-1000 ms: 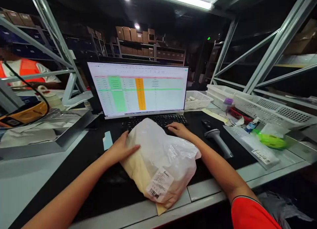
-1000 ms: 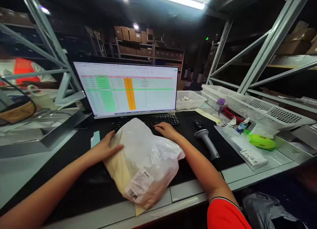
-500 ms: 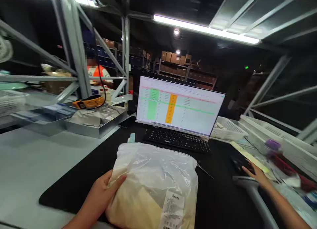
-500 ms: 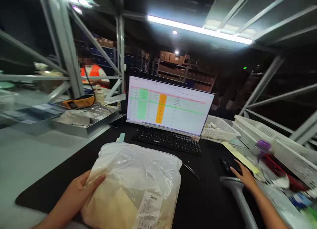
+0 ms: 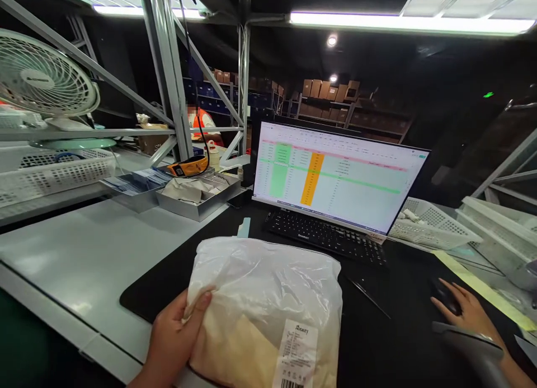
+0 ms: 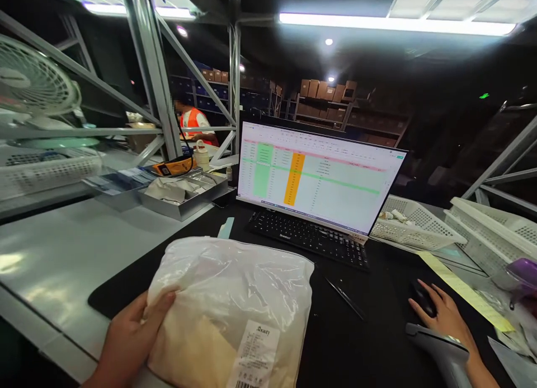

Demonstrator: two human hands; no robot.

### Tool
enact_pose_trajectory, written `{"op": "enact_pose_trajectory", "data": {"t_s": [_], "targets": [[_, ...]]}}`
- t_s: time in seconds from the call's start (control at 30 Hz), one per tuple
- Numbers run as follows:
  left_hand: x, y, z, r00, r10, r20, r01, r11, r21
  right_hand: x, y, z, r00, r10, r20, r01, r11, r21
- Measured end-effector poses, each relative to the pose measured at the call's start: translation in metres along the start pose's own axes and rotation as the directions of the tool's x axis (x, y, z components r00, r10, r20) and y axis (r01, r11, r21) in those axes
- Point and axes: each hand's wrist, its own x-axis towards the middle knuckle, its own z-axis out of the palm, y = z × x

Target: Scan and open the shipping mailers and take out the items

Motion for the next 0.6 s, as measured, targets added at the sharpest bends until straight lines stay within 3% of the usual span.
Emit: {"op": "enact_pose_trajectory", "data": {"t_s": [0.13, 0.43, 0.53, 0.6], "targets": [[0.001, -0.003, 0.000, 1.000, 0.010, 0.019, -0.010, 1.000, 0.002, 0.000, -0.001, 0.002, 0.998, -0.058, -0.012, 0.058, 0.998, 0.003], [0.001, -0.005, -0.001, 0.998, 0.027, 0.050, -0.026, 0.999, -0.020, 0.003, -0.006, 0.002, 0.997, -0.041, -0.068, 0.044, 0.999, 0.031], [0.002, -0.006, -0.002, 0.997, 0.045, 0.069, -0.044, 0.999, -0.017, 0.002, -0.018, -0.006, 0.999, -0.029, -0.029, 0.030, 0.998, 0.052], [0.002, -0.008, -0.001, 0.996, 0.062, 0.071, -0.061, 0.998, -0.017, 0.000, -0.022, -0.021, 0.999, 0.046, -0.023, -0.044, 0.996, 0.072]]}}
